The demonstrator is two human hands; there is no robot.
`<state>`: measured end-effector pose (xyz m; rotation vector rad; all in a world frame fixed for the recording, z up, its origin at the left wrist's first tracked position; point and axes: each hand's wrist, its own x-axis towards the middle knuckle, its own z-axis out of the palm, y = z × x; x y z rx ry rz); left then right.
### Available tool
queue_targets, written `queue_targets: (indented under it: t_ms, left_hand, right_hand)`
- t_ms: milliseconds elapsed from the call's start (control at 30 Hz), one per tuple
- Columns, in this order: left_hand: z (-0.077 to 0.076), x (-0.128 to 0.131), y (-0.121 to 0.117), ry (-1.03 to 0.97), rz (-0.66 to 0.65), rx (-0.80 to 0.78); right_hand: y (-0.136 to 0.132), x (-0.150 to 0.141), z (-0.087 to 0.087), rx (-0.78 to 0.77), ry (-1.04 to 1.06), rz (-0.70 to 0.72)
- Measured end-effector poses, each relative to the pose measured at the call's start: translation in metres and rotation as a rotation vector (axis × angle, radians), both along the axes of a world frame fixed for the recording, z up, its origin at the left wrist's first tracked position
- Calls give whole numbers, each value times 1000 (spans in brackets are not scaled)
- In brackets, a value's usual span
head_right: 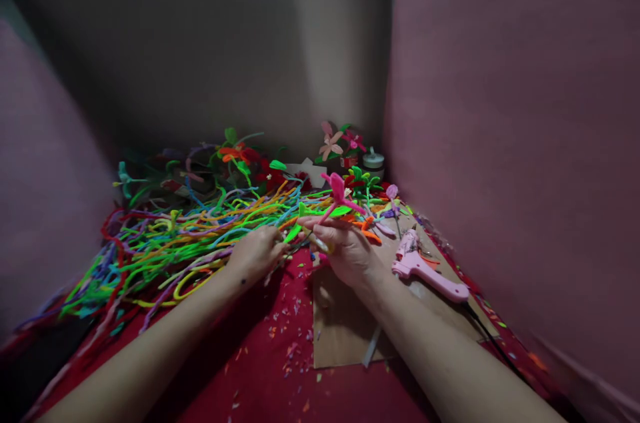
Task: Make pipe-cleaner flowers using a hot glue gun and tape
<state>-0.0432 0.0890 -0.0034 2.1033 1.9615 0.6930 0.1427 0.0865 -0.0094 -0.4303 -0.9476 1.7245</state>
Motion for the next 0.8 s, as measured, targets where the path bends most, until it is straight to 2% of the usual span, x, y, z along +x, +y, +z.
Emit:
queue_targets:
  t_ms: [100,167,267,433,567,633,700,800]
  left_hand:
    - [-7,1,9,25,14,-16]
    - [-6,-4,9,8,5,-35]
    - [4,-16,7,-54,-18,-67]
    - [30,-27,-2,-201,-65,-131]
    - [49,-19,-18,-364,-67,-143]
    - [55,-10,-28,-572,-103,-173]
    - [58,-1,-37,-647,-134,-171]
    - [55,13,-48,-646,-150,-132]
  right_hand:
    - [-1,-4,-5,1,-19,17]
    - [-1,-5,-8,8,-38,16]
    - [-1,-6,-10,4,-54,11]
    - [-4,-7,-10,-32,-81,8]
    - [-4,-9,-12,-49,-95,6]
    - [-5,-10,-12,-40,-107,12]
    - [-8,-11,-11,-13,-106,33]
    - [-11,-12,-8,18,-95,32]
